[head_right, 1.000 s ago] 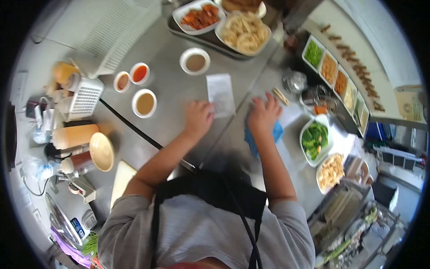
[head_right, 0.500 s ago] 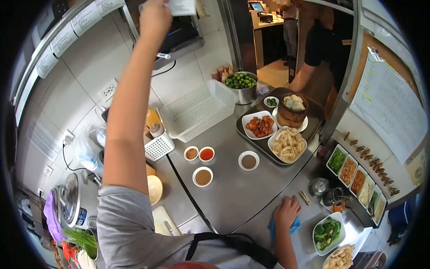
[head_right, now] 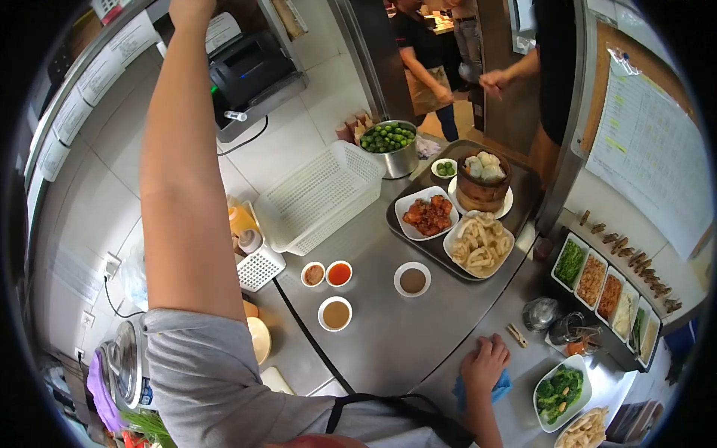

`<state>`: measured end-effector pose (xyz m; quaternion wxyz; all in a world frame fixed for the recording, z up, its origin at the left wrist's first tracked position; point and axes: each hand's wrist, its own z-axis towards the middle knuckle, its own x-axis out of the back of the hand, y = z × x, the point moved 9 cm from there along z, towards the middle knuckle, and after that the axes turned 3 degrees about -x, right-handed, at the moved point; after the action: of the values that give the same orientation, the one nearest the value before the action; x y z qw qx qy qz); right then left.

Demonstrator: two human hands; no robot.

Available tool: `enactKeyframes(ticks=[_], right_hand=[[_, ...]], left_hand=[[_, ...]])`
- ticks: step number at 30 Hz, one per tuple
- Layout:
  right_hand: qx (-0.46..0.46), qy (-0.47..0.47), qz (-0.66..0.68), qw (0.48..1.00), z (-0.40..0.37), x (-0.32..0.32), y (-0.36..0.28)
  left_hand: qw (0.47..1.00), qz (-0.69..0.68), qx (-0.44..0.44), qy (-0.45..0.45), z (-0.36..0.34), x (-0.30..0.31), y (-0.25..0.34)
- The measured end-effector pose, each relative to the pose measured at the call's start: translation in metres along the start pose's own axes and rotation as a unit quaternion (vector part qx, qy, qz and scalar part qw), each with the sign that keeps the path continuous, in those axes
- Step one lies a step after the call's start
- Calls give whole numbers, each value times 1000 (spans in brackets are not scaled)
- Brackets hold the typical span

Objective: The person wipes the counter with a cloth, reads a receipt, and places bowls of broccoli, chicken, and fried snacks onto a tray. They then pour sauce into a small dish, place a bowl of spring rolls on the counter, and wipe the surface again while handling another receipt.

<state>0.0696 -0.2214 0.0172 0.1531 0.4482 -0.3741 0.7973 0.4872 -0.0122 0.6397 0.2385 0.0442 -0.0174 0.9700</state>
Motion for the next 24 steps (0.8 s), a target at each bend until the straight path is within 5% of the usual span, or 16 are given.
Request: enactKeyframes(ticks=[3, 6, 8, 9, 13, 18, 20, 21, 24], right_hand=[[-1, -5, -2, 1000, 2, 1, -2], [3, -18, -5, 1000, 1, -2, -3], [0, -20, -11, 1000, 1, -3, -1], [-2, -19, -12, 1000, 1, -4, -1], [-6, -28, -19, 999, 2, -6, -3], [-3, -32, -14, 999, 0, -8, -2], [0, -29, -15, 999, 1, -7, 0], [3, -28, -15, 1000, 0, -7, -1], [18, -16, -10, 1000, -2, -6, -1]], left_hand=[[986, -112, 24, 119, -12, 13, -11], [960, -211, 150, 111, -56, 14, -41], [965, -50, 204, 158, -75, -32, -105], [967, 2, 253, 14, -79, -57, -121], [989, -66, 112, -72, -79, -82, -119], [991, -74, 100, -44, -82, -59, -109], [986, -93, 108, -91, -82, -30, -84], [972, -226, 64, 9, -87, 19, -45], [989, -138, 49, -31, -49, 44, -51]])
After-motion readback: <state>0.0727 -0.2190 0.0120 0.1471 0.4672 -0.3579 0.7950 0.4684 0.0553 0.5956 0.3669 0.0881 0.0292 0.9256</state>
